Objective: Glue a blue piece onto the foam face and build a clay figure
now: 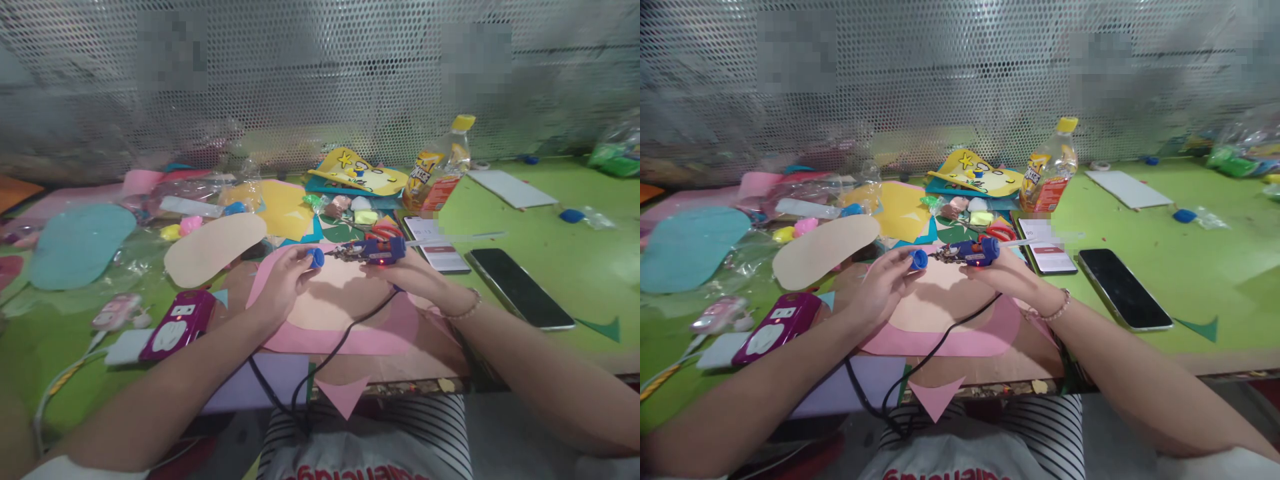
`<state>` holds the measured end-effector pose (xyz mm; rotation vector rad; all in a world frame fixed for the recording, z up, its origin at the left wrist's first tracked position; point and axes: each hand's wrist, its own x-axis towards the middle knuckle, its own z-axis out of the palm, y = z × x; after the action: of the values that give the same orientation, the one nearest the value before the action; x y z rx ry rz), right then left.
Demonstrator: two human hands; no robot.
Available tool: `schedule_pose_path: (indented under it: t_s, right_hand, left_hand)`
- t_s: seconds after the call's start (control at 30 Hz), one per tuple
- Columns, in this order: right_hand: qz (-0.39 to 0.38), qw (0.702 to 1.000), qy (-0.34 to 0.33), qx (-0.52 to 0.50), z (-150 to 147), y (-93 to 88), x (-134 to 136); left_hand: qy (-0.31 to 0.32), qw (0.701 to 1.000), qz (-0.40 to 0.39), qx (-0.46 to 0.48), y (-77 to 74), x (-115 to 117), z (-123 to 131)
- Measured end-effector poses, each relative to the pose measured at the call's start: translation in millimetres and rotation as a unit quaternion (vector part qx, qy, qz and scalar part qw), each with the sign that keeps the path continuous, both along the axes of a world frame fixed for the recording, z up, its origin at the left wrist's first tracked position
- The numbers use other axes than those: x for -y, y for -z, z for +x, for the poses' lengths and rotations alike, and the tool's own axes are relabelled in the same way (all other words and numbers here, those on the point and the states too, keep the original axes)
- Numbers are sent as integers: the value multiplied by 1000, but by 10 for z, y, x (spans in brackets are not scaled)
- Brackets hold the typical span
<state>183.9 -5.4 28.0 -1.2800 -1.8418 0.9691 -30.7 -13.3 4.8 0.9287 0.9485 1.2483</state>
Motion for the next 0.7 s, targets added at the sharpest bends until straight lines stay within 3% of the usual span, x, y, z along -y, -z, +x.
schedule_pose_path:
  t_s: [0.5, 0.7]
  right_hand:
    - [3, 999, -37, 22, 23, -3, 4]
    - [22, 1000, -4, 10, 5, 2, -9]
  left_hand:
    - [-21, 1000, -9, -6, 15, 10, -6]
    - [-8, 1000, -8, 10, 14, 7, -5]
